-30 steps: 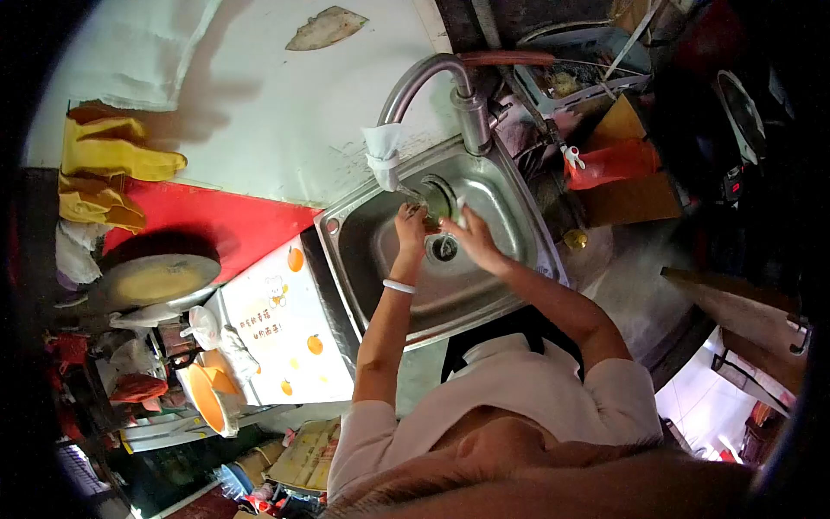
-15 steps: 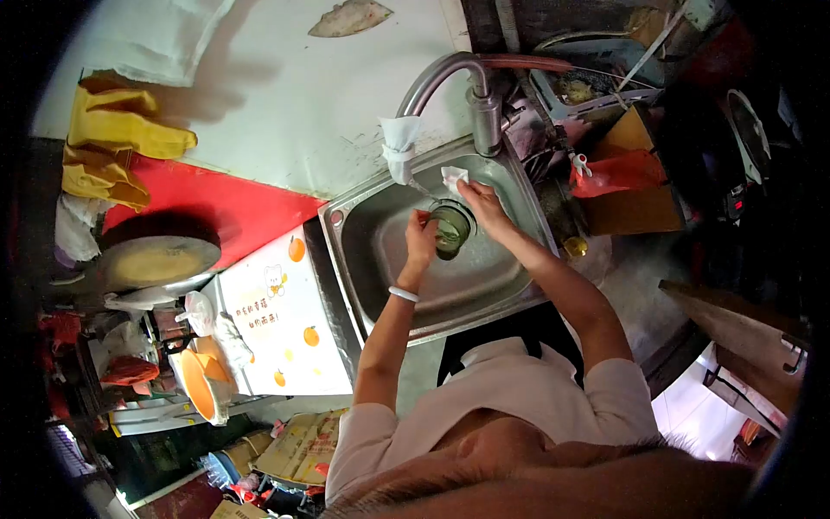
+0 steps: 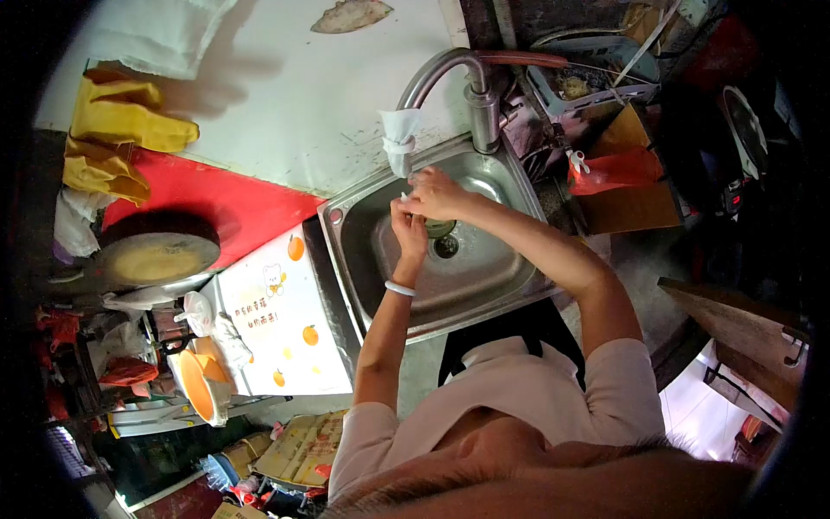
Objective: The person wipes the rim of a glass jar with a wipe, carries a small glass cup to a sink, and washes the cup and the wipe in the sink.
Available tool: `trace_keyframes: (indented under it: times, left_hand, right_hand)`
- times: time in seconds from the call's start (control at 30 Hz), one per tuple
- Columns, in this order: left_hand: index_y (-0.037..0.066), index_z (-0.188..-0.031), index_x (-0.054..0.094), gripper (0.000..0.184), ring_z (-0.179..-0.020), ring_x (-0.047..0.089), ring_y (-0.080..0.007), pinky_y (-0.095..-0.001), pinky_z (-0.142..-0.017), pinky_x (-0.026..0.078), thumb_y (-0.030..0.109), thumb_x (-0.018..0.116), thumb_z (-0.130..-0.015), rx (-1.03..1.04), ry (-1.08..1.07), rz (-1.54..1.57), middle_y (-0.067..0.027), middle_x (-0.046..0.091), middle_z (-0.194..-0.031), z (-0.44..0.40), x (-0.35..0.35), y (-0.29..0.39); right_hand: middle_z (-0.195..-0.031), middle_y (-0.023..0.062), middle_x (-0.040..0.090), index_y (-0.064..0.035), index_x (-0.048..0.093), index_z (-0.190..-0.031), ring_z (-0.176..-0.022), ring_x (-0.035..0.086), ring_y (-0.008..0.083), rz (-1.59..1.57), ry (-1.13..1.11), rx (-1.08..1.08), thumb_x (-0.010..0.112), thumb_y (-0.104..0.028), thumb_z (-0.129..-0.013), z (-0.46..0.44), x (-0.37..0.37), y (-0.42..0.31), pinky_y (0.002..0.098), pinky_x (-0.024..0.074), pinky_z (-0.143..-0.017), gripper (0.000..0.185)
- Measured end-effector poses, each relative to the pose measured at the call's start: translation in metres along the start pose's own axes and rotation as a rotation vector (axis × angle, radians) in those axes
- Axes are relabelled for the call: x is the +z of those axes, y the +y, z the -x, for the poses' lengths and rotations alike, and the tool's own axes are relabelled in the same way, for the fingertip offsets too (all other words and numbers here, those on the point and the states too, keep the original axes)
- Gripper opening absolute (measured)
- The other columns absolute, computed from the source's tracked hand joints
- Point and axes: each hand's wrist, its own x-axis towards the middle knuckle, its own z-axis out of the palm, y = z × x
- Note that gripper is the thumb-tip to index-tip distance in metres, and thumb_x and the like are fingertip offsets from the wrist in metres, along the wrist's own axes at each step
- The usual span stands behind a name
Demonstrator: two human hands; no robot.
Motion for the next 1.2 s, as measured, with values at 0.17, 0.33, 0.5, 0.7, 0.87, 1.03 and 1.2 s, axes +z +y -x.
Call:
trace_keyframes:
  times: [0.17, 0.33, 0.5, 0.7, 0.87, 1.03, 1.2]
  left_hand:
    - [0.0, -0.086, 0.045, 0.013, -0.065, 0.044, -0.0104, -0.0235, -0.059, 0.039, -0.003, 0.05, -0.074, 0.056, 0.028, -0.02, -0.0038, 0.049, -0.073, -0.008, -0.005, -0.007]
    - [0.001, -0.083, 0.048, 0.014, -0.061, 0.045, -0.0073, -0.0204, -0.052, 0.038, 0.005, 0.059, -0.076, -0.167, 0.113, 0.067, -0.002, 0.051, -0.072, 0.002, 0.004, 0.028]
    - [0.002, -0.085, 0.05, 0.012, -0.062, 0.047, -0.0079, -0.0215, -0.052, 0.039, 0.007, 0.058, -0.077, -0.313, 0.303, 0.219, -0.0013, 0.052, -0.074, 0.003, 0.009, 0.021]
    - [0.003, -0.096, 0.05, 0.016, -0.073, 0.053, -0.0134, -0.0267, -0.062, 0.044, 0.007, 0.051, -0.08, -0.489, 0.223, 0.433, -0.003, 0.055, -0.083, -0.003, 0.009, 0.003]
    - [0.003, -0.091, 0.051, 0.012, -0.07, 0.054, -0.0148, -0.0272, -0.057, 0.045, 0.006, 0.048, -0.08, -0.594, 0.164, 0.329, -0.0035, 0.054, -0.081, -0.007, 0.002, 0.036]
    - [0.003, -0.087, 0.053, 0.011, -0.07, 0.054, -0.0157, -0.027, -0.057, 0.045, 0.004, 0.048, -0.077, -0.66, 0.085, 0.347, -0.0047, 0.054, -0.078, -0.003, 0.006, 0.047]
    - [0.002, -0.085, 0.054, 0.011, -0.07, 0.054, -0.0171, -0.0285, -0.059, 0.045, 0.003, 0.049, -0.075, -0.708, 0.2, 0.419, -0.0058, 0.054, -0.079, -0.005, 0.005, 0.034]
  right_hand:
    - [-0.098, 0.0166, 0.054, -0.0038, 0.06, -0.09, -0.091, 0.051, 0.0331, 0.111, -0.135, -0.056, 0.037, -0.035, -0.085, -0.008, -0.025, -0.007, 0.0416, 0.0407, -0.077, 0.039]
    - [-0.114, 0.0185, 0.05, -0.0036, 0.041, -0.122, -0.099, 0.052, 0.0299, -0.521, -0.141, 0.272, 0.033, -0.032, -0.089, 0.014, -0.009, 0.019, 0.0349, 0.0403, -0.084, 0.045]
    - [-0.133, 0.0178, 0.028, -0.0024, 0.022, -0.131, -0.118, 0.036, 0.0275, -0.85, 0.378, 0.347, 0.037, -0.022, -0.09, 0.076, 0.057, 0.011, 0.0316, 0.0341, -0.091, 0.048]
    - [-0.138, 0.0174, 0.013, -0.0037, 0.019, -0.132, -0.124, 0.024, 0.0311, -0.792, 0.634, 0.481, 0.035, -0.021, -0.09, 0.086, 0.085, -0.032, 0.0338, 0.028, -0.097, 0.048]
    - [-0.129, 0.0236, 0.03, 0.0004, 0.04, -0.12, -0.107, 0.044, 0.0292, -0.672, -0.071, 0.501, 0.032, -0.04, -0.088, 0.025, 0.009, 0.001, 0.0347, 0.0365, -0.087, 0.052]
    - [-0.117, 0.022, 0.045, -0.009, 0.039, -0.124, -0.085, 0.054, 0.0274, -0.122, -0.353, -0.17, 0.032, -0.04, -0.087, -0.04, 0.043, 0.069, 0.0344, 0.0399, -0.078, 0.049]
    - [-0.121, 0.0205, 0.039, -0.017, 0.035, -0.122, -0.104, 0.046, 0.0287, -0.51, -0.373, 0.205, 0.033, -0.061, -0.076, -0.005, 0.046, 0.057, 0.0376, 0.0381, -0.085, 0.064]
